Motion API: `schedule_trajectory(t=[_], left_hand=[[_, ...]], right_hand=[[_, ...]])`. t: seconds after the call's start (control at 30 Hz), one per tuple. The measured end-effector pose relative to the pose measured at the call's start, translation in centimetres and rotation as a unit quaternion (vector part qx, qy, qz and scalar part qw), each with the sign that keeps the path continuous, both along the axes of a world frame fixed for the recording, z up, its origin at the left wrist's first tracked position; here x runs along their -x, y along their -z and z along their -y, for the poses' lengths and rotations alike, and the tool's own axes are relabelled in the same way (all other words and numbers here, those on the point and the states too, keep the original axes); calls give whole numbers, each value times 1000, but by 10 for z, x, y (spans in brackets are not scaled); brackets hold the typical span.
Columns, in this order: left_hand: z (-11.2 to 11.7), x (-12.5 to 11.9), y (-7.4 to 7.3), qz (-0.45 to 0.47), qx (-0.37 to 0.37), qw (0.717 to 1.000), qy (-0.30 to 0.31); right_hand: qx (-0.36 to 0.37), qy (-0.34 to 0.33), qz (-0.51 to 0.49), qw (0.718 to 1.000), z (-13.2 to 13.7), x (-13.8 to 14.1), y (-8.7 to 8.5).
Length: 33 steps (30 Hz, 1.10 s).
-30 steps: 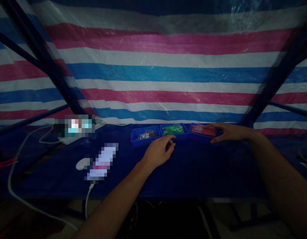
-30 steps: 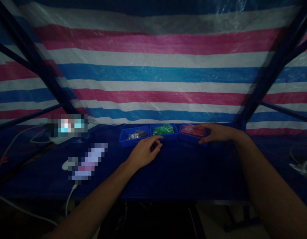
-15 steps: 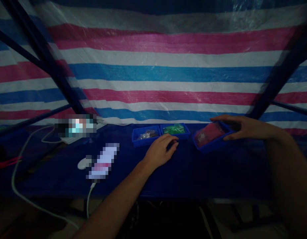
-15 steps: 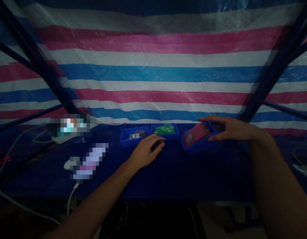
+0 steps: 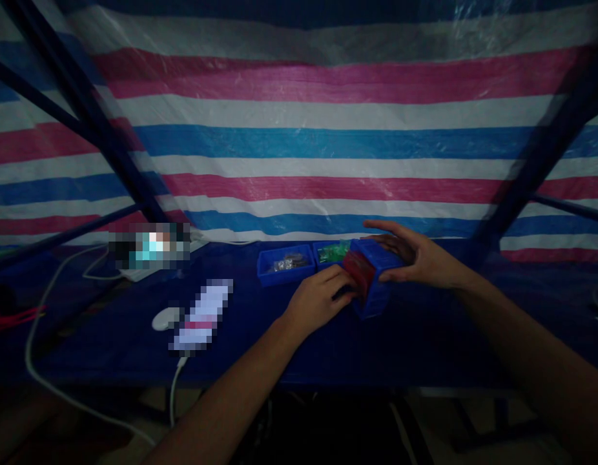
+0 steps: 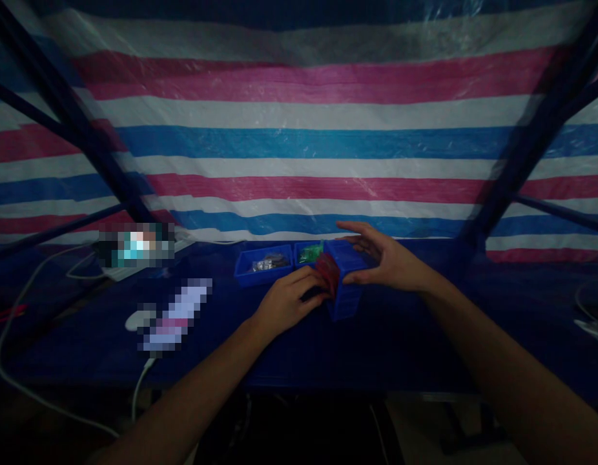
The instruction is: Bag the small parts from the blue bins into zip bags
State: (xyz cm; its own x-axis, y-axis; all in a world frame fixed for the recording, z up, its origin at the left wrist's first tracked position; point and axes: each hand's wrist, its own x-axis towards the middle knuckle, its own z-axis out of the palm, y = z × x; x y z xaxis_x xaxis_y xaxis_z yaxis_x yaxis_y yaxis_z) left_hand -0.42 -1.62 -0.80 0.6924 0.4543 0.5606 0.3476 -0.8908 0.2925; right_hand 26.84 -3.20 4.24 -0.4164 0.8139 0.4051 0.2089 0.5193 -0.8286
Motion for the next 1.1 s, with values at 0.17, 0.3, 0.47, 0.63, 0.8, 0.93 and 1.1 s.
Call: schedule_trajectory(t=[0.17,0.3,0.47,0.63,0.8,0.93,1.1], left_hand=[[10,1,-6,18,-128,990,-57],[14,-1,-8,7,-181,981,-63],[13,-1,-6,-22,-195,978,-77],[15,-1,-8,-54,-207,974,-80],[17,-1,-12,-76,-194,974,-85],[15,0,-12,-98,-184,973,-96],[13,1,-10,-121,-150,976,-104]], right_hand=[[-13,6,-91,996,-7,23,21],[-35,23,-126,991,-9,34,30],[-68,54,-135,987,-4,50,35],[-124,60,-109,984,6,60,37],[-153,49,-89,983,9,64,40],[-156,55,-77,983,9,64,40],[-139,66,-63,986,9,64,39]])
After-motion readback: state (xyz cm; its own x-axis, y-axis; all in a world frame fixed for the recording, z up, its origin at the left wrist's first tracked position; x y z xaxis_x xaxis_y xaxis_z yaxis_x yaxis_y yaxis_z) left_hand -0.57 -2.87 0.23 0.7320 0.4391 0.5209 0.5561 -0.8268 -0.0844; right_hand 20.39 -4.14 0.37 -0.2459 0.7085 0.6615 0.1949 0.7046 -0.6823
